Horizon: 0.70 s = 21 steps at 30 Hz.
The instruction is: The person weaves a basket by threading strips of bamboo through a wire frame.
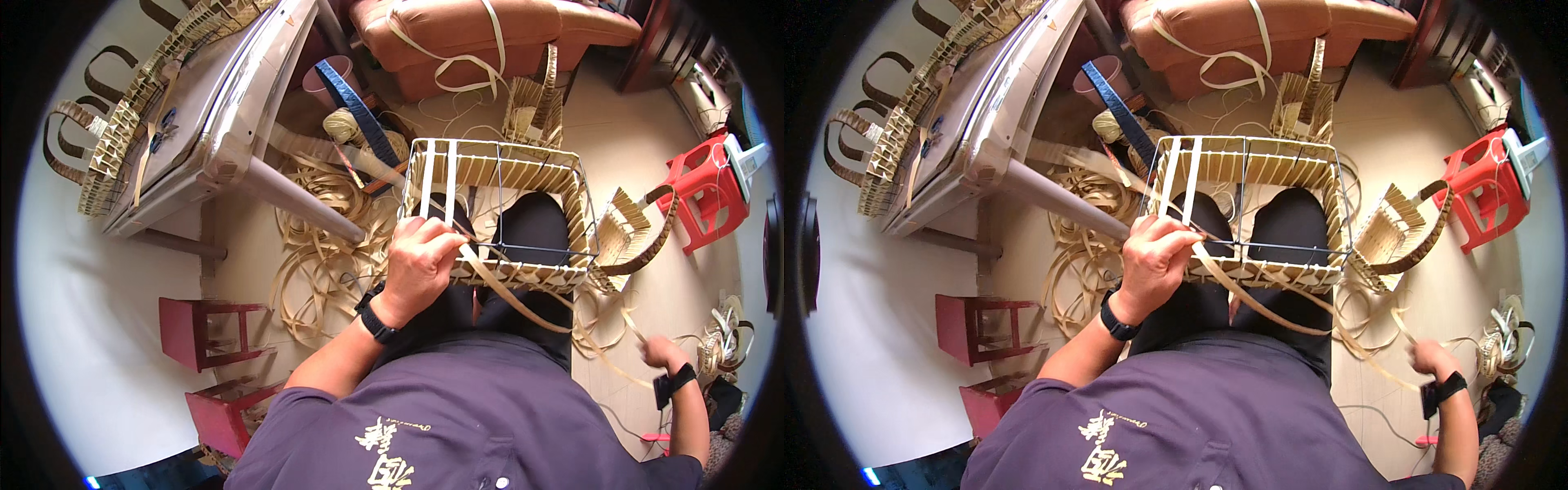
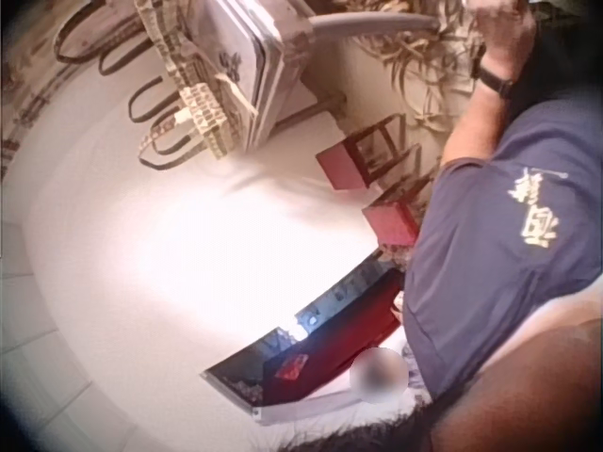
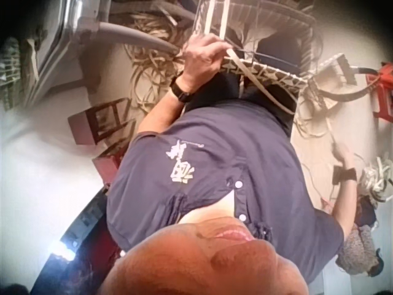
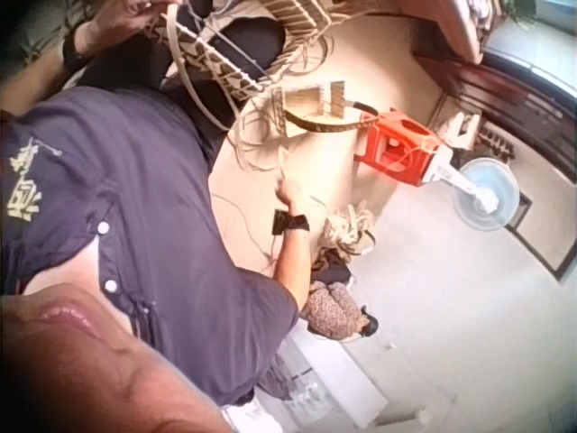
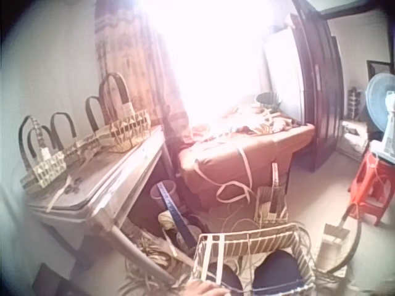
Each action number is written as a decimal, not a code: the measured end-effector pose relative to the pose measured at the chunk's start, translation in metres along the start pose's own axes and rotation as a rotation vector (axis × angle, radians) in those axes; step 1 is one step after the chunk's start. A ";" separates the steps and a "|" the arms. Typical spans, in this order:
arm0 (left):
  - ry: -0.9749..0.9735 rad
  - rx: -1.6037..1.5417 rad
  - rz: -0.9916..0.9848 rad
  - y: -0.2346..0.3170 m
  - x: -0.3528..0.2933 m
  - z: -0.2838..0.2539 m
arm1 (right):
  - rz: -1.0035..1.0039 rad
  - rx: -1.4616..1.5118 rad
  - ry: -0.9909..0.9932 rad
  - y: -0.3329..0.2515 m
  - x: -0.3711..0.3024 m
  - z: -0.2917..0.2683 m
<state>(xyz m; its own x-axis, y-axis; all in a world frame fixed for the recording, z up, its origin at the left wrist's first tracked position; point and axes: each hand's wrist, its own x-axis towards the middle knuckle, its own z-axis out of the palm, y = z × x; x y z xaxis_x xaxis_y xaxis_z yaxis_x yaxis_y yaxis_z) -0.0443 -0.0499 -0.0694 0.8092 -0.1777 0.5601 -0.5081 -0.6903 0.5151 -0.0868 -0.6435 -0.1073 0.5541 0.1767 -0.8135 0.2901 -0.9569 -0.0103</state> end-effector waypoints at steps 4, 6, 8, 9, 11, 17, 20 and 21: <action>0.022 -0.024 0.011 0.001 0.004 -0.001 | -0.493 0.430 0.499 -0.160 0.006 -0.095; 0.035 -0.035 0.042 -0.003 0.003 0.000 | -0.652 0.642 0.489 -0.223 0.010 -0.130; 0.014 -0.031 0.028 -0.005 0.004 -0.002 | -0.686 0.876 0.322 -0.257 0.034 -0.139; 0.004 -0.045 0.006 -0.006 0.003 -0.003 | -0.721 0.858 0.321 -0.269 0.040 -0.143; 0.008 -0.017 0.009 -0.007 0.000 -0.006 | -0.730 0.982 0.231 -0.281 0.049 -0.142; 0.029 -0.001 -0.035 -0.003 -0.007 -0.009 | -0.588 0.279 0.249 -0.164 0.066 -0.090; 0.012 -0.058 -0.001 0.000 0.001 0.004 | -0.140 -0.094 0.264 0.019 0.063 0.052; 0.013 -0.050 -0.004 0.001 0.001 0.004 | 0.150 -0.038 0.064 0.046 0.041 0.072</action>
<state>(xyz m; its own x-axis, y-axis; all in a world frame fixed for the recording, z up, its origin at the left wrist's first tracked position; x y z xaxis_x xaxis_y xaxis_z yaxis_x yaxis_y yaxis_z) -0.0430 -0.0531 -0.0709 0.8076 -0.1655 0.5660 -0.5190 -0.6553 0.5489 -0.1064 -0.6969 -0.1829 0.6419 0.0480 -0.7653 0.2287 -0.9646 0.1313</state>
